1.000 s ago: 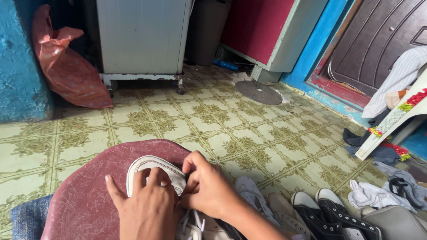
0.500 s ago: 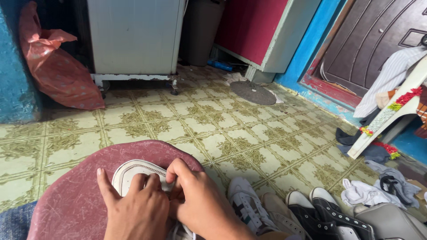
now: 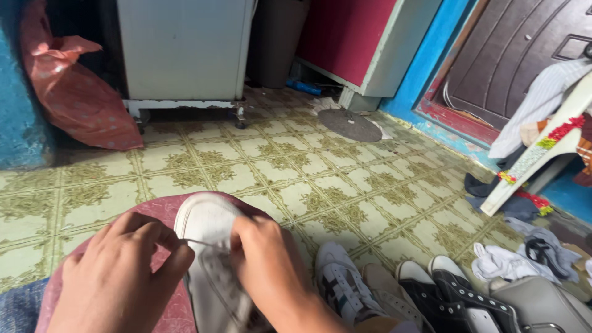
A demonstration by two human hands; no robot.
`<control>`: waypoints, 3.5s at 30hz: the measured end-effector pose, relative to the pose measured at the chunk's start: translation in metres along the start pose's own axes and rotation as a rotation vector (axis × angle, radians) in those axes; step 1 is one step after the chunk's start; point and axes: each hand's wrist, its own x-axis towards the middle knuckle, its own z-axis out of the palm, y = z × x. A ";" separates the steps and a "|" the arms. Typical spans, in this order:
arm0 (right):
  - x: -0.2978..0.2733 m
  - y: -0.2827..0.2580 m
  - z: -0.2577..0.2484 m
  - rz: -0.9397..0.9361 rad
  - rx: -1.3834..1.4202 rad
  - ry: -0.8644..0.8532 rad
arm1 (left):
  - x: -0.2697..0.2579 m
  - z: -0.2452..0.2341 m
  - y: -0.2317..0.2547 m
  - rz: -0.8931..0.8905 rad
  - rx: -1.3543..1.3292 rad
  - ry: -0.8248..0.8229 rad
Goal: The person re-laces a white sneaker by threading the laces through the eyelets and tightening them. The hands manipulate the laces and shoe throughout the clip.
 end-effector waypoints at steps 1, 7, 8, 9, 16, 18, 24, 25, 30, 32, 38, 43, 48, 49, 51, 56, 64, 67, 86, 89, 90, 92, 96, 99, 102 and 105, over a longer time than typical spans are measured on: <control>0.003 0.003 0.002 0.039 -0.052 -0.001 | 0.001 0.003 0.002 0.033 -0.038 0.010; 0.036 0.006 0.029 0.364 -0.146 -0.108 | 0.000 0.011 0.014 0.137 -0.184 0.014; 0.037 0.006 0.031 0.348 -0.154 -0.113 | 0.001 0.011 0.015 0.134 -0.202 0.020; 0.037 0.006 0.031 0.332 -0.163 -0.117 | 0.002 0.011 0.017 0.132 -0.219 0.025; 0.030 0.013 0.031 0.380 -0.093 -0.103 | -0.004 0.010 0.026 0.084 -0.167 -0.020; 0.031 0.016 0.028 0.502 -0.051 -0.137 | -0.004 0.009 0.028 0.047 -0.216 0.007; 0.031 0.023 0.028 0.443 0.054 -0.094 | 0.013 0.007 0.029 0.064 -0.064 -0.117; 0.031 0.023 0.029 0.441 0.054 -0.099 | 0.017 0.008 0.029 0.058 -0.033 -0.167; 0.032 0.024 0.032 0.462 0.047 -0.105 | 0.038 0.010 0.025 0.059 0.037 -0.335; 0.031 0.025 0.033 0.473 0.059 -0.100 | 0.044 0.013 0.020 0.087 -0.033 -0.330; 0.031 0.029 0.035 0.444 0.084 -0.079 | 0.046 0.027 -0.003 0.192 -0.151 -0.249; 0.030 0.030 0.037 0.425 0.074 -0.081 | 0.045 0.032 -0.016 0.145 -0.196 -0.264; 0.027 0.031 0.035 0.412 0.090 -0.086 | 0.031 0.022 -0.007 0.165 -0.200 -0.108; 0.027 0.031 0.035 0.416 0.085 -0.091 | 0.028 0.018 -0.004 0.130 -0.127 -0.154; 0.026 0.030 0.034 0.400 0.075 -0.082 | 0.023 0.008 0.004 0.056 0.018 -0.243; 0.030 0.023 0.032 0.433 0.098 -0.087 | 0.018 -0.017 0.010 0.004 0.223 -0.166; 0.030 -0.002 0.030 0.132 -0.377 -0.086 | 0.027 0.003 -0.041 -0.043 0.124 0.097; 0.034 -0.003 0.026 0.163 -0.373 -0.133 | 0.047 0.025 -0.090 0.033 -0.007 0.369; 0.033 -0.005 0.018 0.335 -0.028 -0.146 | 0.077 0.045 -0.149 0.041 -0.532 0.319; 0.040 -0.005 0.018 0.342 -0.014 -0.211 | 0.069 0.018 -0.123 0.041 -0.618 0.238; 0.043 -0.005 0.018 0.352 -0.011 -0.235 | 0.065 0.009 -0.110 0.043 -0.649 0.207; 0.046 -0.004 0.019 0.260 0.162 -0.256 | 0.052 -0.003 -0.081 0.011 -0.639 0.137; 0.051 -0.008 0.021 0.205 0.892 -0.413 | 0.033 -0.017 -0.030 -0.029 -0.602 0.070; 0.054 -0.010 0.020 0.316 1.070 -0.503 | 0.030 -0.024 -0.012 0.035 -0.625 0.112; 0.056 -0.006 0.022 0.364 0.917 -0.459 | 0.032 -0.023 -0.007 -0.051 -0.612 0.052; 0.056 0.006 0.022 0.486 0.690 -0.314 | 0.033 -0.005 -0.009 -0.150 -0.660 -0.010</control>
